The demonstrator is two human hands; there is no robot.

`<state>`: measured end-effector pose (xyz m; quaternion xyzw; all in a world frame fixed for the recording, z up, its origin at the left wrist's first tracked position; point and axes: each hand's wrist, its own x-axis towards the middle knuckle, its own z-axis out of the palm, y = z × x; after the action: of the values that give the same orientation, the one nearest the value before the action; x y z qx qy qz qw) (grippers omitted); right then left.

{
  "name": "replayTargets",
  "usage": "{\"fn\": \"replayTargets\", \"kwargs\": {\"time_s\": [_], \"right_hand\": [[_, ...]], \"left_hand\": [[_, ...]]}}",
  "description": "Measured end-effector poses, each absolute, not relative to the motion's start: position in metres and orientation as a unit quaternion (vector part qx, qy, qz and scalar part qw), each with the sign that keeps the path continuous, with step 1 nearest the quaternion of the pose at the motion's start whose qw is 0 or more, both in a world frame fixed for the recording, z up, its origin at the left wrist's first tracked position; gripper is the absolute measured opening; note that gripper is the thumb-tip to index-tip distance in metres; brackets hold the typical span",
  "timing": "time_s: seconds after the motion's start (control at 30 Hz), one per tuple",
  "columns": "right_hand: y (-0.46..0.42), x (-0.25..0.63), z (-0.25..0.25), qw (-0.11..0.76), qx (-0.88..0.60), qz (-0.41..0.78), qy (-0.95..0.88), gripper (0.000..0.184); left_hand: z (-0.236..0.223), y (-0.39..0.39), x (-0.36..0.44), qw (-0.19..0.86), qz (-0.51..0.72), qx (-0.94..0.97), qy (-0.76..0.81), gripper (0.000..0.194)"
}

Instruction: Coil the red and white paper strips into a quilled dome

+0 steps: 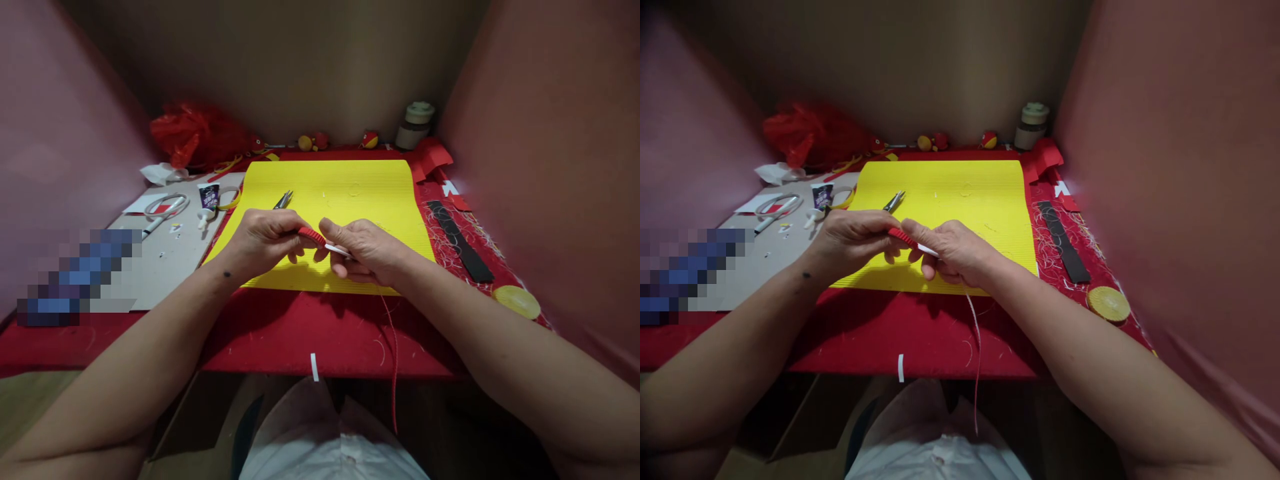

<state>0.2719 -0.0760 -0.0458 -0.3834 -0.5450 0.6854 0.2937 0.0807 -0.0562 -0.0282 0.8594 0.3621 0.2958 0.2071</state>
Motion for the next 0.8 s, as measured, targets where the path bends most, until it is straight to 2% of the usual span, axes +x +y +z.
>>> {"fn": "replayTargets", "kwargs": {"time_s": [0.27, 0.53, 0.8], "right_hand": [[-0.076, 0.2738, -0.046, 0.285, -0.389, 0.635, -0.604, 0.057], [-0.0742, 0.2733, -0.0417, 0.249, -0.404, 0.624, -0.621, 0.019], [-0.0754, 0.2739, -0.0428, 0.254, -0.414, 0.619, -0.617, 0.022]], "left_hand": [[-0.0259, -0.0556, 0.0802, 0.254, 0.296, 0.846, 0.364, 0.012], [-0.0222, -0.0562, 0.08, 0.299, 0.296, 0.822, 0.384, 0.008], [-0.0253, -0.0573, 0.0807, 0.259, 0.296, 0.836, 0.382, 0.008]]}}
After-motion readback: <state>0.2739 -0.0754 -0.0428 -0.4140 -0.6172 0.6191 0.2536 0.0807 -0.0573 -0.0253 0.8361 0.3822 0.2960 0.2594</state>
